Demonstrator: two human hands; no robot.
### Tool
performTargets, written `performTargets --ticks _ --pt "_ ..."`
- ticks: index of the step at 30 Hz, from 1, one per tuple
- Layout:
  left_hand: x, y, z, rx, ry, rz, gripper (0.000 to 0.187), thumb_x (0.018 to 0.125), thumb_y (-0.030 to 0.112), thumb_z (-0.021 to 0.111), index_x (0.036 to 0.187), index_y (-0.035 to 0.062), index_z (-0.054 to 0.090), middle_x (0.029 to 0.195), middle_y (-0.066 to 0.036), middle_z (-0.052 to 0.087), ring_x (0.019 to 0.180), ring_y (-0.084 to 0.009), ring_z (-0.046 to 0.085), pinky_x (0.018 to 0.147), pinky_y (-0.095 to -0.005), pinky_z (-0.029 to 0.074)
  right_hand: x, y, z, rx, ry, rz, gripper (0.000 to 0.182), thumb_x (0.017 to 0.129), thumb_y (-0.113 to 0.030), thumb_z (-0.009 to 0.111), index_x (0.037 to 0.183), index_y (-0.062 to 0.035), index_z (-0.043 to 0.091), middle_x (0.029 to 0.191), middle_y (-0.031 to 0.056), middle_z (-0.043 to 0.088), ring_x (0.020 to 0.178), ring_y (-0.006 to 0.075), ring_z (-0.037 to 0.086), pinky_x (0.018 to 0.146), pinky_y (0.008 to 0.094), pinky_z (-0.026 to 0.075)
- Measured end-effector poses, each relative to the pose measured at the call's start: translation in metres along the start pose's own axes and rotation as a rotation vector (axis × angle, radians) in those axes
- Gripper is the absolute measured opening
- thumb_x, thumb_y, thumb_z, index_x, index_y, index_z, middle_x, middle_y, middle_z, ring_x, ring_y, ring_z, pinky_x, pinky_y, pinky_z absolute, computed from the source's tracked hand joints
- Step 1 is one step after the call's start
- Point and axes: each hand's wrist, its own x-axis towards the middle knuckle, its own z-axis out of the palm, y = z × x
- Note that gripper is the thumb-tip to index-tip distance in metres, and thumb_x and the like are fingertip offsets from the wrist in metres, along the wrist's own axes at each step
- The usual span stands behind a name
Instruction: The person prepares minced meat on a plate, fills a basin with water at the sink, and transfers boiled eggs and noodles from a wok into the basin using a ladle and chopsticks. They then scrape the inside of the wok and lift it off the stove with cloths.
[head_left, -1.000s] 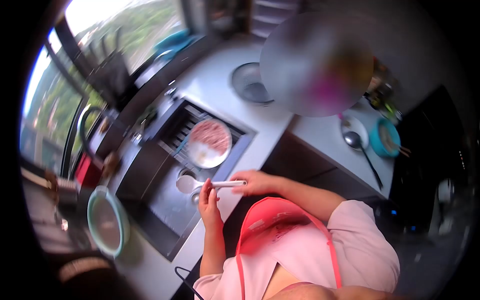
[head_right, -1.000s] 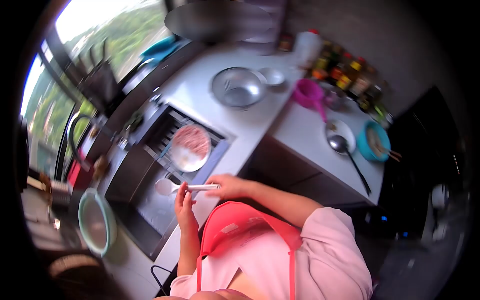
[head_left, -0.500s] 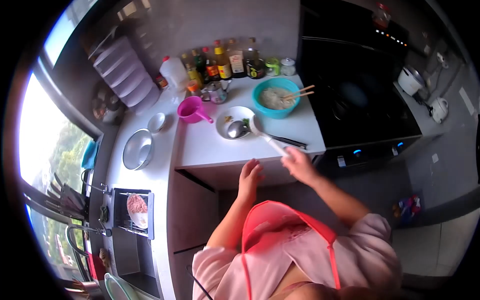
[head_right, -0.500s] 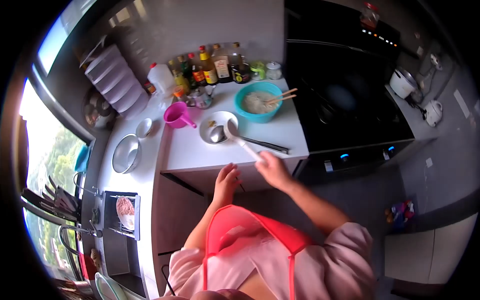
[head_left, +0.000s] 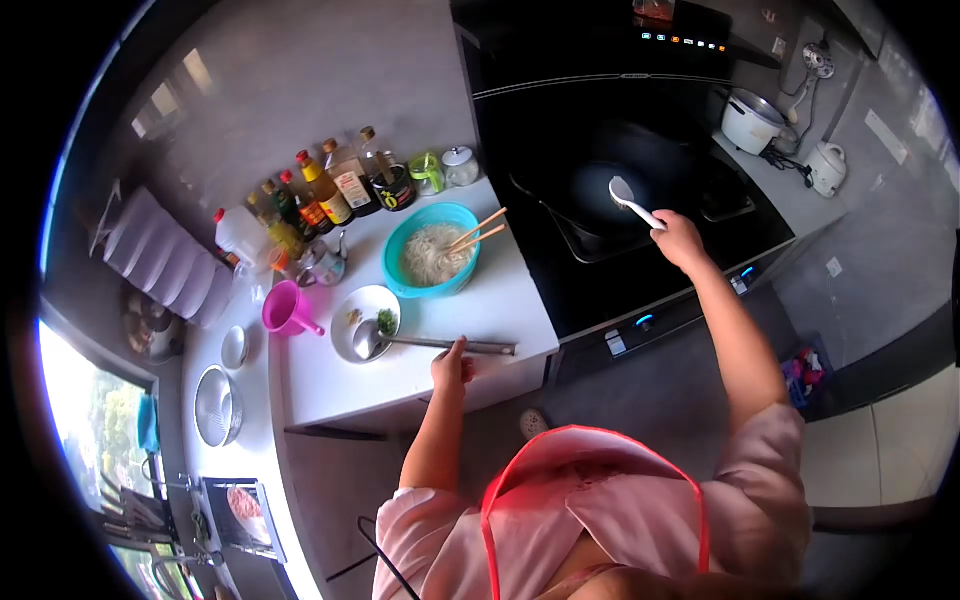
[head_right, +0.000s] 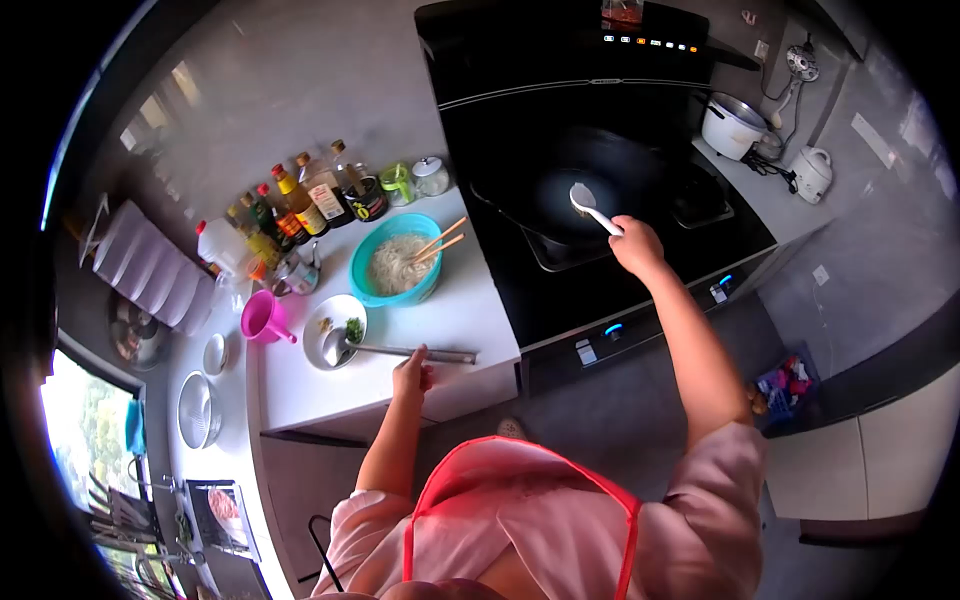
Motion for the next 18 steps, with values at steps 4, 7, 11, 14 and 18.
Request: performTargets --ticks 4,7,11,14,18 --pt "0.006 -0.004 -0.001 -0.113 -0.081 -0.101 0.027 0.076 0.027 0.068 0.077 0.0044 0.053 0.052 -0.005 0.049 0.037 -0.0131 0.044 0.032 -0.0264 0.032 0.053 -0.004 -0.006 -0.373 -0.302 0.159 0.025 0.076 -0.028 0.064 0.098 -0.0156 0.065 0.098 0.007 0.063 0.093 0.0257 0.059 0.079 0.0359 0.047" --pt "-0.006 0.0 -0.004 -0.105 -0.086 -0.06 0.022 0.077 0.023 0.067 0.077 0.006 0.054 0.055 -0.003 0.05 0.042 -0.0114 0.047 0.036 -0.0254 0.037 0.099 0.004 0.009 -0.523 -0.382 0.152 0.023 0.076 -0.028 0.063 0.096 -0.0177 0.066 0.099 0.0056 0.064 0.095 0.0238 0.059 0.081 0.0344 0.047" --pt "-0.023 0.001 -0.007 -0.151 0.014 0.034 0.016 0.079 0.019 0.064 0.079 0.0073 0.054 0.063 -0.003 0.053 0.051 -0.0114 0.051 0.045 -0.0243 0.043 0.14 -0.001 0.042 -0.514 -0.451 0.134 0.024 0.075 -0.027 0.064 0.097 -0.0177 0.066 0.1 0.0056 0.063 0.095 0.0237 0.059 0.081 0.0343 0.047" --pt "-0.047 0.02 0.001 -0.481 0.068 0.034 0.01 0.083 0.011 0.056 0.09 0.0086 0.049 0.074 -0.004 0.055 0.061 -0.0137 0.055 0.053 -0.027 0.046 0.15 -0.007 0.066 -0.388 -0.424 0.144 0.026 0.076 -0.025 0.063 0.101 -0.019 0.065 0.102 0.0055 0.063 0.098 0.0244 0.058 0.083 0.0344 0.046" --pt "-0.063 0.031 0.007 -0.418 0.217 0.094 0.015 0.083 0.01 0.054 0.091 0.0083 0.041 0.068 -0.005 0.049 0.057 -0.0157 0.053 0.051 -0.0279 0.045 0.144 -0.005 0.062 0.35 -0.706 -0.069 0.031 0.078 -0.009 0.062 0.109 -0.0052 0.061 0.07 0.0 0.058 0.051 0.0045 0.044 0.047 0.0193 0.037"
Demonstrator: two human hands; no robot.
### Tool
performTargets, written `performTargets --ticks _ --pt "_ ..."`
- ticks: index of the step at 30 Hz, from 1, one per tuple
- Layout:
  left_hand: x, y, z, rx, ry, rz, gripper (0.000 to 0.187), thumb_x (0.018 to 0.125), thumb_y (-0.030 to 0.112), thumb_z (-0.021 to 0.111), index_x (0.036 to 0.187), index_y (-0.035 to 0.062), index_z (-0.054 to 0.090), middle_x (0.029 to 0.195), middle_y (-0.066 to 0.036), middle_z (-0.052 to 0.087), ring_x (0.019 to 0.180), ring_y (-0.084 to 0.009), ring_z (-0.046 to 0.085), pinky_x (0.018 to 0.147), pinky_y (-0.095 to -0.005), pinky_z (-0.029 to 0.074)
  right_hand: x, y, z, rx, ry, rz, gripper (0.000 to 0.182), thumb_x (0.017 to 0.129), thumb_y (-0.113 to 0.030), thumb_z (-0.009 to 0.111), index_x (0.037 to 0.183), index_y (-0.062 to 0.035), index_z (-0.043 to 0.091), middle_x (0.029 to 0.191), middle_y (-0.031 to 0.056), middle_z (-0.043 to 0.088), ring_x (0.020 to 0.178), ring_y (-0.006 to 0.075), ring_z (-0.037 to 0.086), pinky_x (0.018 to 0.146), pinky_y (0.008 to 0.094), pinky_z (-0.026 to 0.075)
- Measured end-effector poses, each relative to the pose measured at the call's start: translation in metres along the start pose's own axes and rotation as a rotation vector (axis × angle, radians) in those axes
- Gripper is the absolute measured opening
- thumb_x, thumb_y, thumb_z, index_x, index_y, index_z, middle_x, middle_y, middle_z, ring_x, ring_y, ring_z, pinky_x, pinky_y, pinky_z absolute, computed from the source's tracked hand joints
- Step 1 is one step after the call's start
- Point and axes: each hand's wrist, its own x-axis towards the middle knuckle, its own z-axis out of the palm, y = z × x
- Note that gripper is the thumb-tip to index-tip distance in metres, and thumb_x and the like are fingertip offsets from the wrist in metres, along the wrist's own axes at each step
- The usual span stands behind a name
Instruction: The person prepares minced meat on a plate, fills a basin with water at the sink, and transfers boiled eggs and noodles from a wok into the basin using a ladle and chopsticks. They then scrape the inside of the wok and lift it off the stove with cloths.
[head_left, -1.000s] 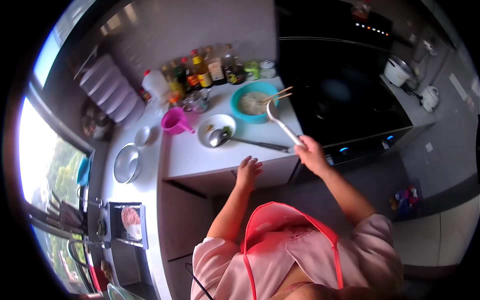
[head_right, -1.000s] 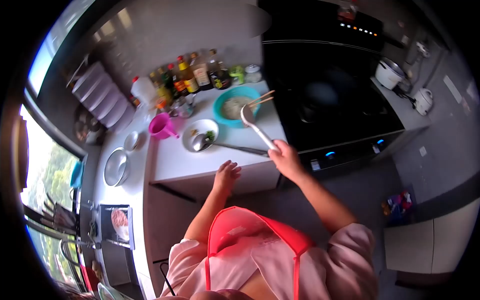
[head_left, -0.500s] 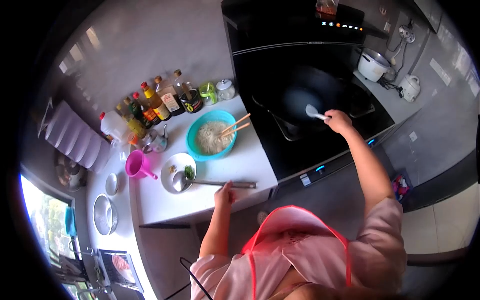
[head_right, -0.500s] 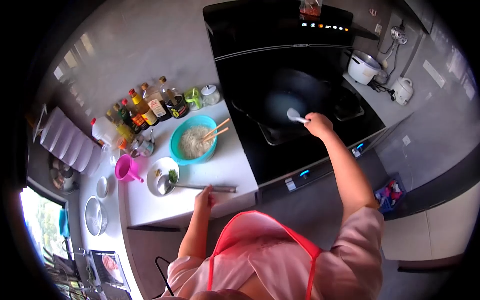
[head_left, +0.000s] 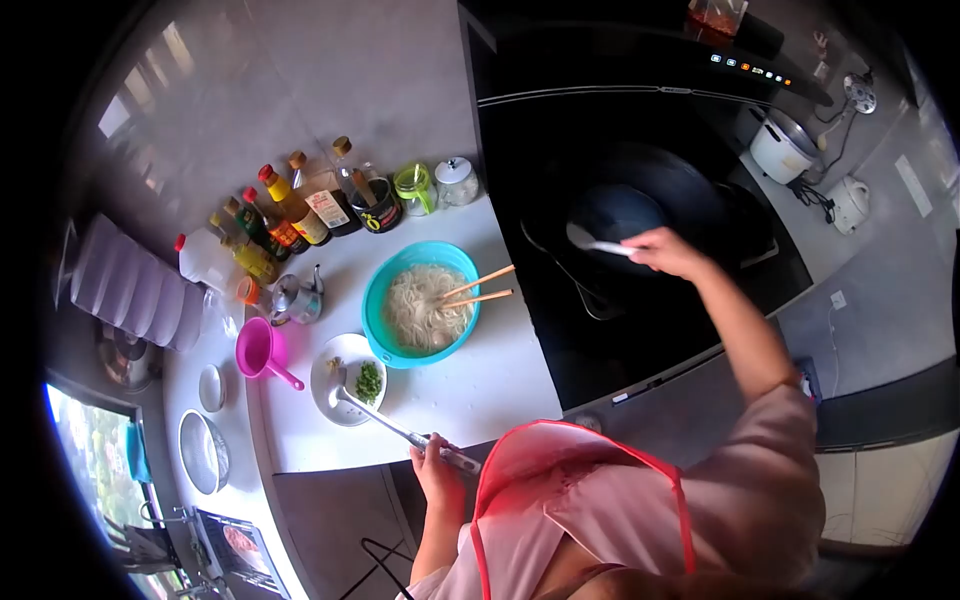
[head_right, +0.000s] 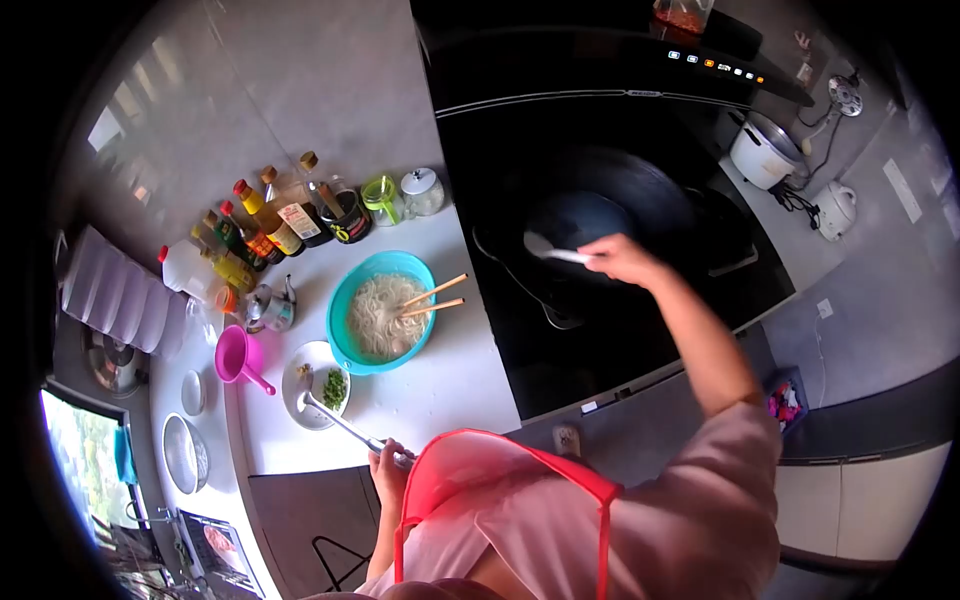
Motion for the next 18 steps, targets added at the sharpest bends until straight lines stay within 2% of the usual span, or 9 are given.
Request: performTargets --ticks 3,6,7,8,9,11,13,17,18 --pt "-0.007 0.001 0.002 0.079 0.075 0.087 0.017 0.082 0.009 0.055 0.093 0.0075 0.043 0.068 -0.004 0.049 0.052 -0.0141 0.051 0.046 -0.0256 0.043 -0.027 0.001 -0.043 -0.089 -0.244 0.067 0.031 0.075 -0.007 0.063 0.106 -0.006 0.063 0.07 0.0018 0.06 0.051 0.0054 0.046 0.047 0.0203 0.039" --pt "0.0 -0.013 -0.013 0.134 0.129 0.068 0.025 0.08 0.009 0.059 0.1 0.0045 0.045 0.073 -0.005 0.051 0.053 -0.0136 0.052 0.047 -0.0248 0.042 -0.013 0.035 -0.049 -0.125 -0.148 0.048 0.032 0.073 -0.005 0.064 0.105 -0.0053 0.064 0.074 0.0026 0.062 0.055 0.0061 0.049 0.05 0.0195 0.041" --pt "0.002 -0.018 -0.017 0.164 0.158 0.068 0.028 0.08 0.009 0.059 0.103 0.0036 0.045 0.075 -0.005 0.052 0.054 -0.0137 0.052 0.048 -0.0248 0.042 0.01 0.075 -0.04 -0.226 -0.064 -0.321 0.033 0.075 -0.005 0.063 0.108 -0.0049 0.062 0.076 0.0017 0.061 0.059 0.0062 0.05 0.053 0.0194 0.041" --pt "0.004 -0.022 -0.019 0.205 0.18 0.09 0.038 0.079 0.007 0.06 0.112 0.0006 0.042 0.079 -0.006 0.052 0.061 -0.0134 0.054 0.053 -0.0247 0.043 0.01 0.06 -0.032 -0.109 -0.058 -0.212 0.033 0.075 -0.007 0.063 0.108 -0.0064 0.062 0.076 0.0019 0.061 0.059 0.0065 0.05 0.053 0.0202 0.041" --pt "0.008 -0.031 -0.024 0.205 0.194 0.101 0.038 0.079 0.007 0.06 0.112 0.0006 0.042 0.079 -0.006 0.052 0.061 -0.0134 0.054 0.053 -0.0247 0.043 0.006 0.034 -0.015 0.009 -0.054 -0.1 0.032 0.076 -0.009 0.063 0.108 -0.008 0.063 0.077 0.002 0.062 0.059 0.0067 0.05 0.053 0.0209 0.042" --pt "0.021 -0.051 -0.036 0.302 0.235 0.26 0.045 0.078 0.005 0.06 0.118 0.0021 0.039 0.081 -0.005 0.054 0.066 -0.011 0.054 0.053 -0.0229 0.043 0.0 0.014 0.001 0.223 -0.107 -0.116 0.032 0.077 -0.01 0.063 0.109 -0.0082 0.062 0.076 0.0008 0.061 0.057 0.0056 0.048 0.052 0.0203 0.04" --pt "0.019 -0.055 -0.035 0.283 0.241 0.232 0.053 0.077 0.002 0.06 0.124 0.0018 0.036 0.085 -0.004 0.054 0.072 -0.0108 0.053 0.059 -0.0225 0.043 -0.013 0.005 -0.008 0.212 -0.129 -0.129 0.032 0.078 -0.01 0.062 0.11 -0.0084 0.061 0.076 0.0004 0.061 0.056 0.005 0.047 0.051 0.0195 0.039" --pt "0.015 -0.05 -0.01 0.327 0.272 0.215 0.059 0.075 -0.001 0.059 0.127 -0.0047 0.032 0.087 -0.006 0.053 0.07 -0.0131 0.055 0.063 -0.0233 0.045 -0.028 0.012 -0.07 -0.009 -0.493 -0.17 0.035 0.073 -0.008 0.064 0.108 -0.0101 0.063 0.079 0.0035 0.064 0.058 0.0067 0.051 0.05 0.0201 0.042" --pt "0.014 -0.047 -0.002 0.322 0.217 0.235 0.058 0.075 0.0 0.06 0.126 -0.0053 0.033 0.087 -0.006 0.053 0.069 -0.0131 0.054 0.063 -0.023 0.044 -0.027 0.012 -0.083 -0.117 -0.485 -0.108 0.035 0.072 -0.007 0.064 0.107 -0.0093 0.064 0.082 0.0051 0.065 0.062 0.0094 0.054 0.054 0.0218 0.044"
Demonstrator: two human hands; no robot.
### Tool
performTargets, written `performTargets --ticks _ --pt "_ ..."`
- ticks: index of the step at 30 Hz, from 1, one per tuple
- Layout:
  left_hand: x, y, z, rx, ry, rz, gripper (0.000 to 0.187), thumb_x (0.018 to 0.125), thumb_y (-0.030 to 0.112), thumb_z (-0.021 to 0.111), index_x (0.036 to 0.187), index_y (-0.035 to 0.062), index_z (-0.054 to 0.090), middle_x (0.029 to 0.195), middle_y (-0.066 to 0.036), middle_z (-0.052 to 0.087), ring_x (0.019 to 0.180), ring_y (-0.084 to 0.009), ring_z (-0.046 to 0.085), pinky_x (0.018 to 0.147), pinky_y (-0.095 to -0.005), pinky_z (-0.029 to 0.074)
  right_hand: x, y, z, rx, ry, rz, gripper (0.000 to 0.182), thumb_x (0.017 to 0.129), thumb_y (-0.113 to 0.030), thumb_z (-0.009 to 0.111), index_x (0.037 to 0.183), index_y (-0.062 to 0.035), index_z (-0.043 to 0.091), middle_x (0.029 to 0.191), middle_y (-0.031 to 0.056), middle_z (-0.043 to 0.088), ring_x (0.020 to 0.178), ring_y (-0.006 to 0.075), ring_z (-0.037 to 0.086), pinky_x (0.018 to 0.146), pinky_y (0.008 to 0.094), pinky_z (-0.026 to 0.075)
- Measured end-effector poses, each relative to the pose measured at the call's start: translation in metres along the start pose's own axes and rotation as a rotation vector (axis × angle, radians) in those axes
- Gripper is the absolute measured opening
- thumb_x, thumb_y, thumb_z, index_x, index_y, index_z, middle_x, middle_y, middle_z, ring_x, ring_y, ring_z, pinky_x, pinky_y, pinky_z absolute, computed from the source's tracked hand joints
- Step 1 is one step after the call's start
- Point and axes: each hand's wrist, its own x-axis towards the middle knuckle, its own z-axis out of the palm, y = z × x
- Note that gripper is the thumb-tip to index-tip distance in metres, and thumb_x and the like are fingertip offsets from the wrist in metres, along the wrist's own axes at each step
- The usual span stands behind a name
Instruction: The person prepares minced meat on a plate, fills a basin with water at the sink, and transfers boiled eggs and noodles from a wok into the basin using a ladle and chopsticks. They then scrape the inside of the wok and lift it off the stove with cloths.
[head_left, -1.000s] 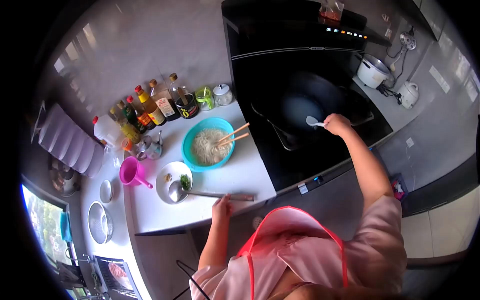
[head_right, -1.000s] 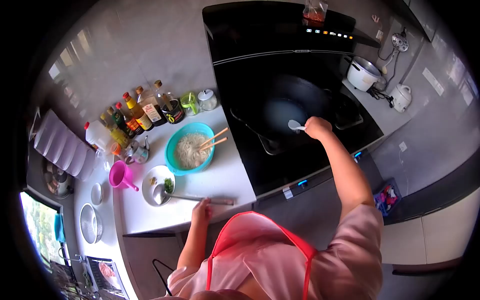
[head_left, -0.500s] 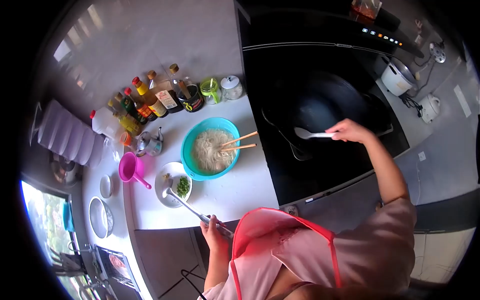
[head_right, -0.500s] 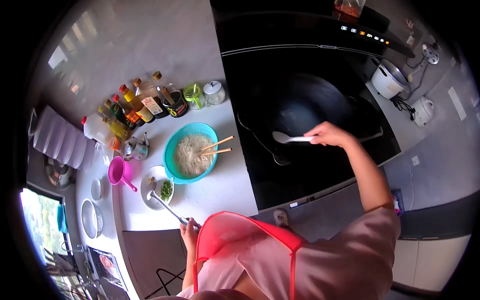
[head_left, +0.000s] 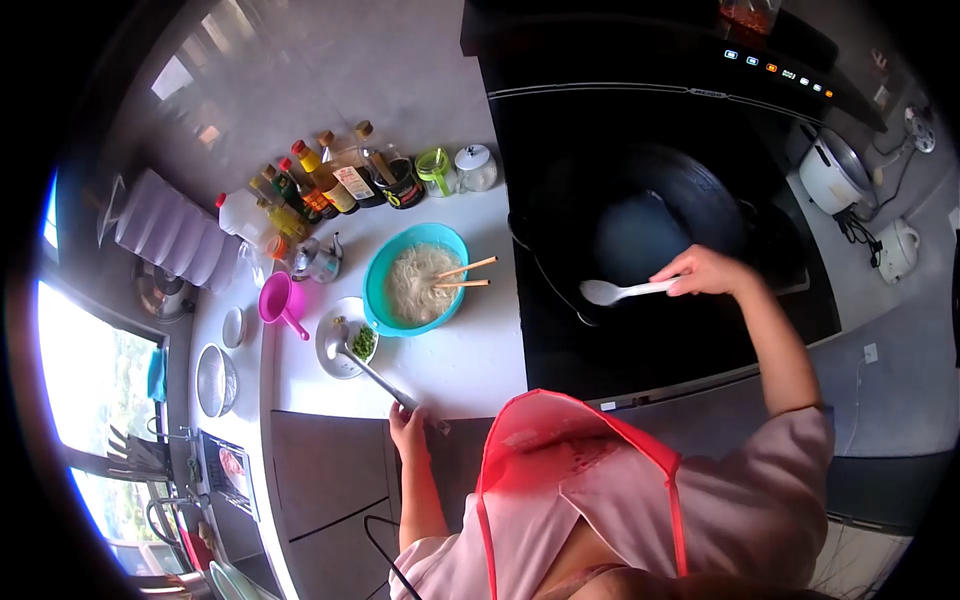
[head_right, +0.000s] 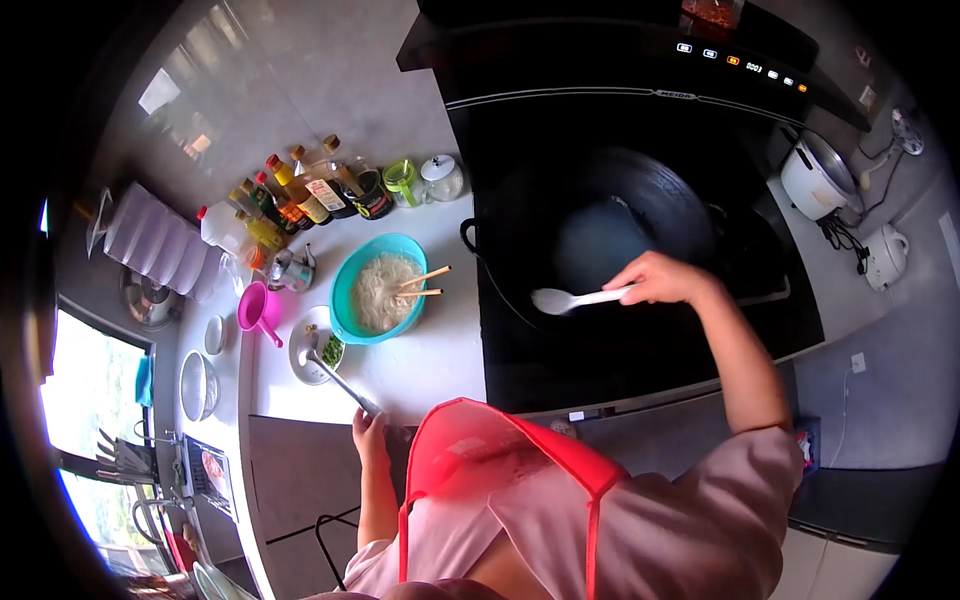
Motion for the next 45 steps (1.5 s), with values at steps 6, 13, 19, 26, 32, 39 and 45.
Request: performTargets --ticks 6,13,19,26,32,39,45 --pt "-0.005 0.011 0.036 0.571 0.289 0.617 0.044 0.078 0.005 0.062 0.119 0.003 0.046 0.103 -0.009 0.05 0.088 -0.016 0.051 0.069 -0.0262 0.043 0.03 0.022 0.015 -0.164 0.247 -0.101 0.031 0.073 -0.006 0.063 0.104 -0.0046 0.063 0.096 0.011 0.065 0.086 0.0189 0.061 0.078 0.0282 0.045" --pt "-0.03 0.088 0.189 -0.028 -0.735 0.078 0.027 0.089 0.013 0.05 0.111 -0.0016 0.055 0.089 -0.009 0.062 0.071 -0.0132 0.058 0.061 -0.024 0.045 0.003 0.008 0.013 0.063 0.079 0.056 0.033 0.073 -0.007 0.063 0.106 -0.0078 0.064 0.076 0.0019 0.063 0.057 0.0064 0.049 0.051 0.0212 0.042" --pt "-0.017 0.106 0.249 -0.089 -0.734 0.027 0.033 0.087 0.011 0.049 0.119 0.0017 0.051 0.098 -0.004 0.06 0.079 -0.0112 0.056 0.063 -0.0224 0.045 -0.007 0.008 0.019 0.03 0.167 0.145 0.033 0.072 -0.007 0.064 0.105 -0.007 0.064 0.072 0.0022 0.062 0.055 0.0072 0.049 0.052 0.0218 0.042" --pt "-0.019 0.096 0.252 -0.269 -0.715 0.014 0.031 0.084 0.004 0.049 0.114 0.0041 0.055 0.098 -0.003 0.06 0.081 -0.0112 0.057 0.065 -0.0224 0.045 -0.011 0.011 0.028 0.095 0.212 0.156 0.036 0.074 -0.007 0.063 0.11 -0.007 0.061 0.072 0.0013 0.061 0.058 0.0058 0.047 0.053 0.021 0.04" --pt "-0.031 0.109 0.243 -0.282 -0.609 0.105 0.029 0.08 -0.003 0.049 0.105 0.0054 0.06 0.099 -0.004 0.059 0.084 -0.0134 0.057 0.069 -0.0225 0.044 -0.012 0.011 0.033 0.117 0.222 0.146 0.035 0.075 -0.007 0.062 0.109 -0.0065 0.061 0.075 0.0011 0.061 0.061 0.0064 0.05 0.055 0.0214 0.04" --pt "-0.037 0.16 0.323 0.954 -0.843 1.231 0.037 0.068 -0.003 0.052 0.102 0.0086 0.063 0.105 -0.01 0.056 0.101 -0.0276 0.049 0.086 -0.035 0.041 -0.038 -0.004 0.023 -0.512 0.464 0.239 0.027 0.073 -0.013 0.065 0.101 -0.0127 0.065 0.093 0.0099 0.065 0.088 0.0262 0.061 0.078 0.0338 0.047" --pt "-0.029 0.132 0.396 1.749 -0.969 1.196 0.033 0.073 0.006 0.056 0.106 0.0088 0.06 0.111 -0.009 0.055 0.104 -0.031 0.048 0.086 -0.0364 0.041 -0.048 -0.01 0.018 -0.705 0.457 0.323 0.024 0.075 -0.015 0.06 0.099 -0.0158 0.066 0.094 0.0083 0.064 0.088 0.0264 0.06 0.079 0.0357 0.047"
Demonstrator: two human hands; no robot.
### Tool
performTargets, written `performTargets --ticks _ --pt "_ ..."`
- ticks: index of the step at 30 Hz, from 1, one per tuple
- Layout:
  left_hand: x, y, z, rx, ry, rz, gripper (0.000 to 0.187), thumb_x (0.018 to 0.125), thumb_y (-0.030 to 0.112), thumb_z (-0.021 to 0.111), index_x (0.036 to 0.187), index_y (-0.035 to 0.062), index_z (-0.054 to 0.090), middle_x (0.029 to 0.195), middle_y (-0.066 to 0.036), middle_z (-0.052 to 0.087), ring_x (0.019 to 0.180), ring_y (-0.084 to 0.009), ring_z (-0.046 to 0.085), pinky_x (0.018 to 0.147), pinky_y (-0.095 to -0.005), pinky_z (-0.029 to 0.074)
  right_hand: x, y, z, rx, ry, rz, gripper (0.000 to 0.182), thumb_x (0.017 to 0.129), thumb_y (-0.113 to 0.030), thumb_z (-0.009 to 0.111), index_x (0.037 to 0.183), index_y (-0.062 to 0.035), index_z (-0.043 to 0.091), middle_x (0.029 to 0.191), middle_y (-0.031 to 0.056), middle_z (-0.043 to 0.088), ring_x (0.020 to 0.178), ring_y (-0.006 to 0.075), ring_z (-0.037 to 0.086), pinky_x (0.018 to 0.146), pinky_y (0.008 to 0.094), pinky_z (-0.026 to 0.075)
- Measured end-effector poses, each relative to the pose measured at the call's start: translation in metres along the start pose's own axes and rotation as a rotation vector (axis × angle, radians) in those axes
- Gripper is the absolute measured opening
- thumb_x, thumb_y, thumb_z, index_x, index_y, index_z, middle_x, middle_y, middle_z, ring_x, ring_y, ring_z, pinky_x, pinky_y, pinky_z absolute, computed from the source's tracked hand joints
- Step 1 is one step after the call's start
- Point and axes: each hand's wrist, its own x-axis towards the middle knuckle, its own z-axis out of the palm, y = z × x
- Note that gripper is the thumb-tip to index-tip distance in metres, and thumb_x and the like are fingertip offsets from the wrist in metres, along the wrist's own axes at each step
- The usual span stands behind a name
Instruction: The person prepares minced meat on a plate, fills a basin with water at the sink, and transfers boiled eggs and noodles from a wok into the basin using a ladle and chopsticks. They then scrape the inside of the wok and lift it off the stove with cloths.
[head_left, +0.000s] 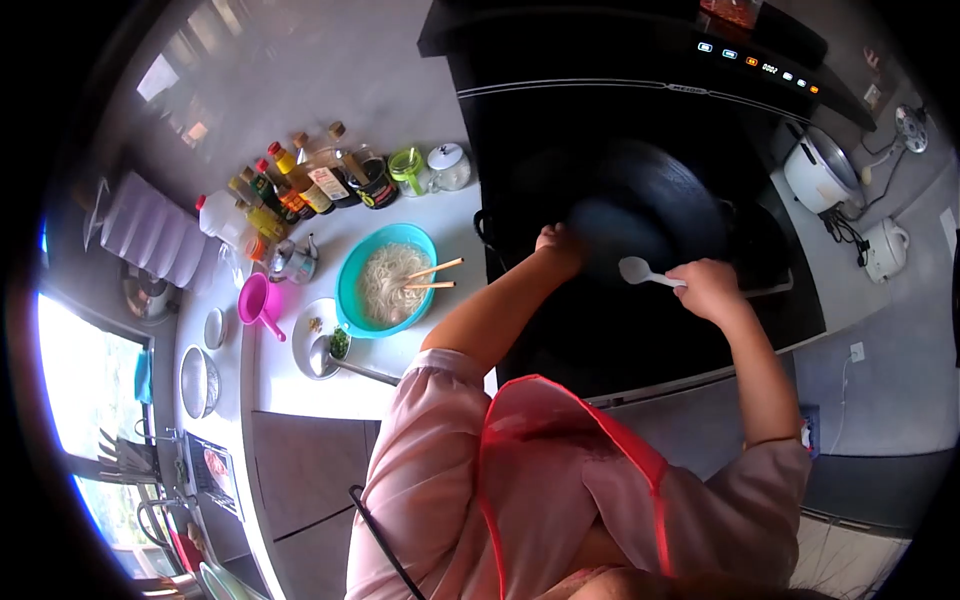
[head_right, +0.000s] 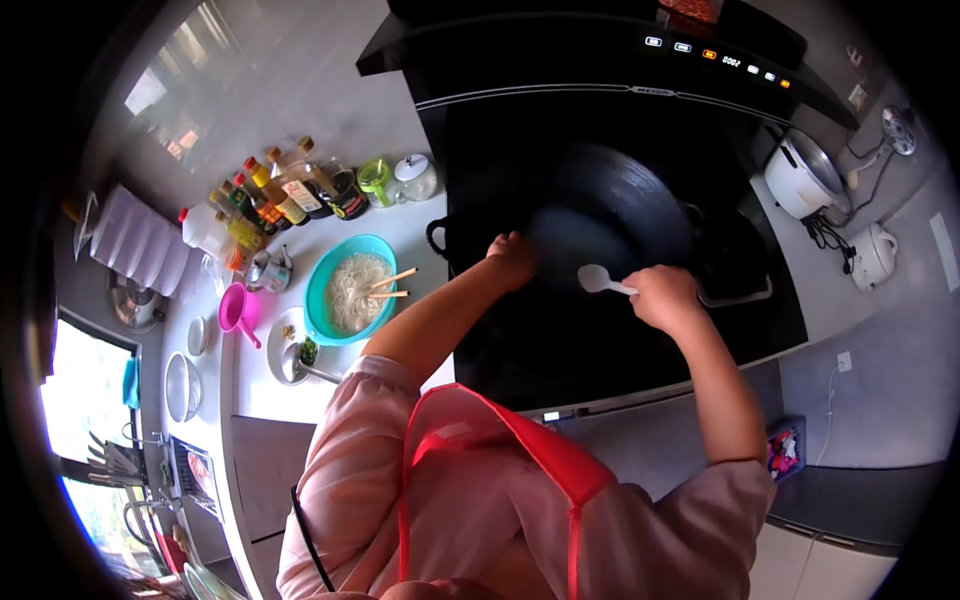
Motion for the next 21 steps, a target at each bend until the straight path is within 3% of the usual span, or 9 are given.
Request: performTargets --ticks 3,5,6,10,12,14,16,18,21 --pt "0.003 -0.005 0.002 0.13 -0.079 0.009 0.029 0.075 0.009 0.057 0.103 0.0088 0.061 0.112 -0.01 0.055 0.106 -0.0298 0.048 0.086 -0.037 0.041 0.001 0.005 -0.003 0.008 -0.048 -0.041 0.024 0.075 -0.015 0.059 0.098 -0.0167 0.067 0.094 0.0075 0.064 0.09 0.0256 0.06 0.08 0.0356 0.047" --pt "-0.012 -0.01 -0.009 0.014 0.218 -0.071 0.023 0.075 0.014 0.06 0.098 0.0091 0.063 0.109 -0.01 0.055 0.105 -0.0286 0.05 0.087 -0.0353 0.041 0.016 0.002 0.0 0.138 -0.114 -0.032 0.023 0.075 -0.015 0.059 0.096 -0.0176 0.067 0.095 0.0065 0.064 0.091 0.0253 0.06 0.08 0.0355 0.047" --pt "-0.025 -0.015 -0.014 0.01 0.211 -0.072 0.023 0.075 0.014 0.06 0.098 0.0091 0.063 0.109 -0.01 0.055 0.105 -0.0286 0.05 0.087 -0.0353 0.041 0.028 0.0 0.01 0.167 -0.072 -0.046 0.024 0.075 -0.015 0.059 0.098 -0.0179 0.067 0.095 0.0083 0.064 0.09 0.0258 0.06 0.079 0.0355 0.047" --pt "-0.094 -0.044 -0.018 -0.479 0.785 0.043 0.013 0.075 0.011 0.061 0.087 0.007 0.062 0.087 -0.013 0.056 0.087 -0.0299 0.055 0.072 -0.0356 0.046 0.062 -0.021 0.047 0.194 0.076 -0.044 0.026 0.077 -0.017 0.058 0.101 -0.0176 0.065 0.095 0.0111 0.064 0.092 0.0275 0.059 0.08 0.0361 0.047" --pt "-0.149 -0.048 -0.015 -0.641 0.778 -0.148 0.011 0.076 0.004 0.058 0.086 0.0055 0.06 0.084 -0.013 0.056 0.082 -0.0325 0.055 0.071 -0.0365 0.047 0.06 -0.013 0.046 0.278 -0.012 -0.054 0.027 0.076 -0.017 0.061 0.103 -0.0168 0.065 0.097 0.0105 0.064 0.092 0.0264 0.06 0.081 0.0344 0.046" --pt "-0.201 -0.051 0.015 -0.795 0.911 -0.322 0.011 0.077 0.0 0.057 0.087 0.0042 0.059 0.081 -0.014 0.056 0.069 -0.0316 0.057 0.06 -0.0358 0.046 0.06 0.023 0.045 0.452 -0.154 -0.271 0.03 0.073 -0.016 0.064 0.104 -0.0161 0.065 0.098 0.0097 0.064 0.09 0.0247 0.061 0.08 0.0318 0.046" --pt "-0.246 -0.059 0.071 -0.774 0.906 -0.559 0.003 0.079 0.004 0.057 0.082 0.0026 0.057 0.073 -0.014 0.056 0.063 -0.0269 0.057 0.055 -0.0348 0.043 0.066 0.037 0.026 0.425 -0.251 -0.14 0.03 0.073 -0.014 0.064 0.103 -0.0163 0.065 0.098 0.0074 0.065 0.089 0.0225 0.062 0.078 0.0309 0.047" --pt "-0.281 -0.053 0.112 -0.91 0.627 -0.917 0.011 0.082 0.015 0.057 0.079 0.0048 0.056 0.064 -0.012 0.056 0.059 -0.029 0.056 0.053 -0.0354 0.042 0.079 0.026 0.031 0.361 -0.156 -0.072 0.029 0.074 -0.015 0.062 0.102 -0.0177 0.065 0.097 0.0066 0.065 0.088 0.0213 0.062 0.077 0.0308 0.047" --pt "-0.293 -0.042 0.182 -0.706 0.534 -0.976 0.02 0.084 0.027 0.056 0.093 0.0098 0.057 0.072 -0.015 0.06 0.071 -0.0344 0.058 0.063 -0.0431 0.045 0.091 -0.004 0.048 0.451 -0.055 -0.218 0.031 0.074 -0.015 0.062 0.104 -0.015 0.064 0.096 0.0091 0.065 0.088 0.0228 0.061 0.078 0.031 0.046"
